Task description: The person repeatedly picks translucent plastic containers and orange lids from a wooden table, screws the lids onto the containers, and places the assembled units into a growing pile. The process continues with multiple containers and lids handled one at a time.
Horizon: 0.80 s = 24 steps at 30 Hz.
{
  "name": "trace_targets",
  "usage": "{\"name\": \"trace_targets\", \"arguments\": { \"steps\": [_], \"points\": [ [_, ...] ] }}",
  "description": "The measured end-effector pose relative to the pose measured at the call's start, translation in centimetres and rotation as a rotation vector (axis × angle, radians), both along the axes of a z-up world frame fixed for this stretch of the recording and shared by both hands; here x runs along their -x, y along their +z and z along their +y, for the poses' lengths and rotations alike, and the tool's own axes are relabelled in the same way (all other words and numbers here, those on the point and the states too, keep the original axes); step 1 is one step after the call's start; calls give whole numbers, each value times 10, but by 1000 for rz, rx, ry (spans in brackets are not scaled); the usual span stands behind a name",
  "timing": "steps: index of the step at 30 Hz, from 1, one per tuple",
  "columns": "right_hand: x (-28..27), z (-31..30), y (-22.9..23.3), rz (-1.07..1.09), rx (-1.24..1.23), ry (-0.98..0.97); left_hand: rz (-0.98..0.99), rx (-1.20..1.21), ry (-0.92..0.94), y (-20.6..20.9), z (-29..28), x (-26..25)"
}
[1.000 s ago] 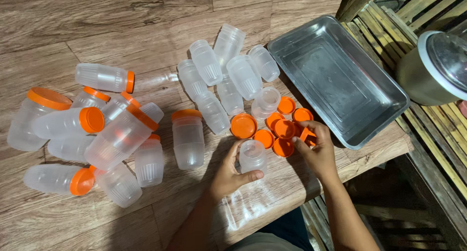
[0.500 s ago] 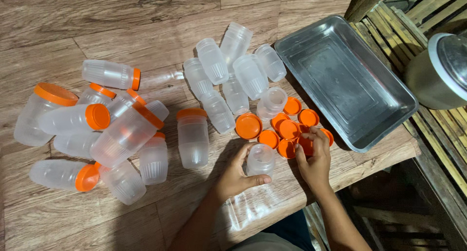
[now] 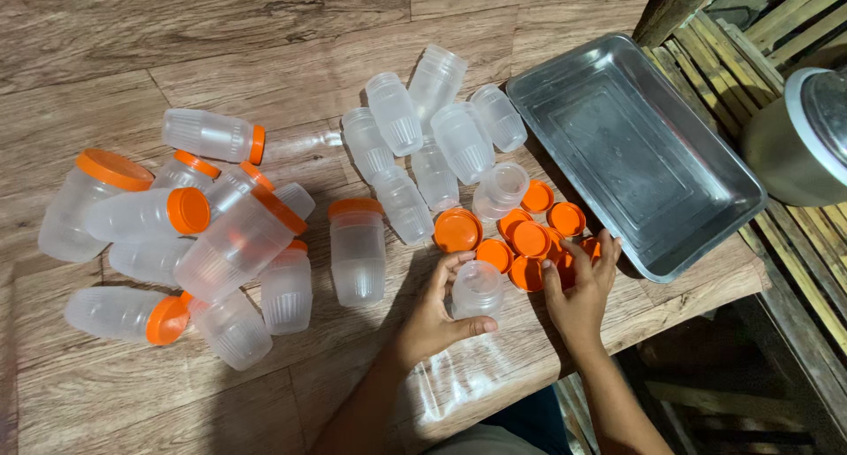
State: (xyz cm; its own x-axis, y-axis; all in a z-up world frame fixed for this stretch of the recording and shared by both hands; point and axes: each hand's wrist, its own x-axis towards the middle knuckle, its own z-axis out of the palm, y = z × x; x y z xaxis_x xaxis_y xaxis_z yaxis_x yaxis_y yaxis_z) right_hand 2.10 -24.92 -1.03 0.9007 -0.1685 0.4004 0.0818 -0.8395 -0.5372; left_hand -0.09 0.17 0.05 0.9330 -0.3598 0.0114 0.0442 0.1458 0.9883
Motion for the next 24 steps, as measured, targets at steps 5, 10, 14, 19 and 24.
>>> {"name": "trace_targets", "arguments": {
  "steps": [5,10,14,19,24],
  "points": [
    [2,4,4,-97,-52,25,19,6,8,-5,-1,-1],
    [8,20,21,-237,126,88,5,101,22,-5,-1,-1],
    [10,38,37,-298,95,227,-35,113,43,-2,2,-1],
    [20,63,49,-226,-34,444,-59,123,65,-1,6,-4],
    [27,75,49,-115,-132,542,-83,160,114,-9,8,-7]
  ]
}}
